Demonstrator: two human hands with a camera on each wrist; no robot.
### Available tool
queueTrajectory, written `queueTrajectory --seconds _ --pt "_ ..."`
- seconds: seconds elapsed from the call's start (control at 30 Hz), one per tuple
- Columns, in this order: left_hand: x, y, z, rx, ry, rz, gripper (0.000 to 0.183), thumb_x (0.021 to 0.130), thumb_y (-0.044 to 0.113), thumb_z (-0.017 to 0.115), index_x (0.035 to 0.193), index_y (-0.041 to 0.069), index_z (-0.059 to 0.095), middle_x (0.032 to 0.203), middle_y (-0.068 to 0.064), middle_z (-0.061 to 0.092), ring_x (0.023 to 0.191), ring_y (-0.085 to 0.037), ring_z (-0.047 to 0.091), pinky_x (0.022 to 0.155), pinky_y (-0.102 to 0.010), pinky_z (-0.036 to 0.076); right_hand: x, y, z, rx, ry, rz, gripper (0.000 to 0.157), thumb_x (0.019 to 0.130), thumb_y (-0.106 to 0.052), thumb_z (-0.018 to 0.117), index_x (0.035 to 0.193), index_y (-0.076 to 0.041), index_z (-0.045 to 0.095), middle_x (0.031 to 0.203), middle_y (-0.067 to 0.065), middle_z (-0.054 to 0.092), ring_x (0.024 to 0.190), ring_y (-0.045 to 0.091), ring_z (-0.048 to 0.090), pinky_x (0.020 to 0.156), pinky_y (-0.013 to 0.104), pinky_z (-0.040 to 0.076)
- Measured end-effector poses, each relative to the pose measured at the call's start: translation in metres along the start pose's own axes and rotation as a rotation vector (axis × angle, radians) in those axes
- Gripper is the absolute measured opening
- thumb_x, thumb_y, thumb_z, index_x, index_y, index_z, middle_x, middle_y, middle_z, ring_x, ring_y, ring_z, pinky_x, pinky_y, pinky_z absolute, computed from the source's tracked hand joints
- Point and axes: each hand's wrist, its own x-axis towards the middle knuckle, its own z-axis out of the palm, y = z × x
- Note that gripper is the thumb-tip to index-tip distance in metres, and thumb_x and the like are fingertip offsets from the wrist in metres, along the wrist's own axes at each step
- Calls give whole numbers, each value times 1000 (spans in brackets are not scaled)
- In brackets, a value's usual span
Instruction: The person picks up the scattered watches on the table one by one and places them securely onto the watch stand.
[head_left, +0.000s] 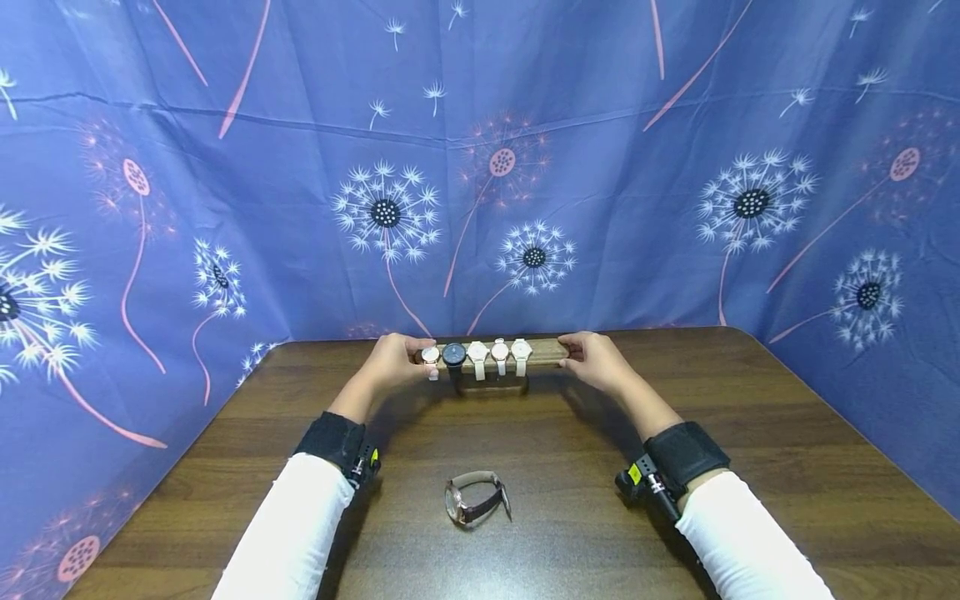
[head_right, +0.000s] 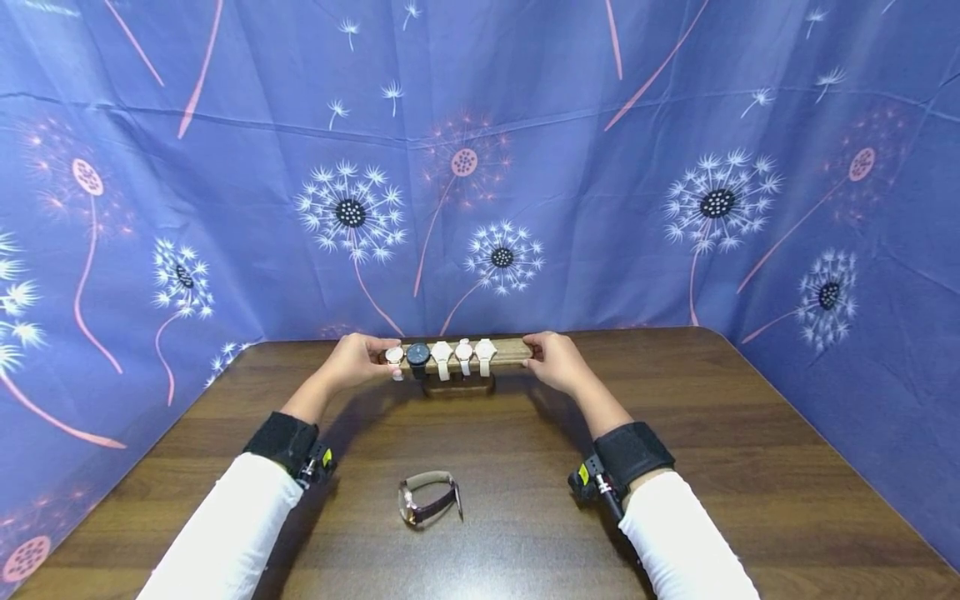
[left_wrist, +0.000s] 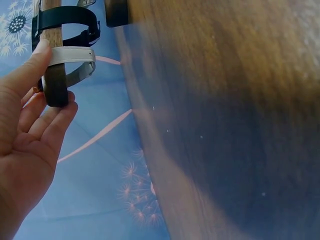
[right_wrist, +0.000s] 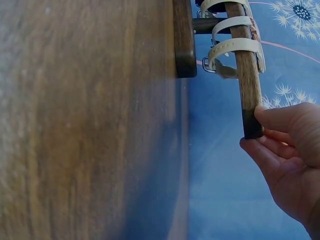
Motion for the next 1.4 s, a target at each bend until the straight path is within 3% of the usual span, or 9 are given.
queueTrajectory --seconds 0.3,0.5,0.67,0.83,1.1,1.3,1.4 --pt "-1 -5 3 -102 -25 -25 54 67 17 77 117 7 58 65 1 57 59 -11 49 49 -25 43 -2 -1 0 -24 -14 12 43 82 -9 62 120 4 50 112 21 53 98 29 56 79 36 49" --pt "-3 -1 -7 -74 -38 10 66 67 21 78 125 7 50 81 0 65 73 -11 60 66 -27 50 -1 -15 -8 -122 29 -108 48 78 -14 67 120 3 50 119 19 49 110 32 45 92 44 38" --pt "-10 9 -22 -52 -21 27 53 70 25 75 116 5 58 97 -8 65 90 -18 61 82 -34 47 -9 -36 -12 -111 39 -194 45 77 -16 68 116 0 54 118 15 51 110 30 45 93 44 36" --pt "-25 19 -32 -51 -22 64 40 75 24 71 108 4 62 94 -9 66 88 -19 62 83 -37 46 -21 -56 -16 -88 16 -253 44 77 -20 69 115 -2 55 117 11 53 105 27 49 89 43 40" --pt "-54 31 -31 -86 -16 89 33 77 27 69 103 6 64 97 -9 66 83 -13 63 78 -33 49 -40 -83 -13 -104 -66 -386 42 76 -22 70 112 -4 57 115 9 54 109 24 48 92 39 39" --pt "-66 33 -27 -143 -11 80 32 77 26 68 102 6 64 94 -5 66 81 -12 63 75 -31 50 -49 -101 -2 -65 -220 -443 48 74 -23 71 115 -7 55 111 4 55 100 18 51 80 28 48" --pt "-66 35 -26 -138 -9 84 31 78 26 68 102 7 64 95 -4 66 82 -11 62 76 -31 50 -54 -112 5 -93 -305 -446 53 74 -28 71 120 -9 52 116 1 53 104 14 50 86 27 44"
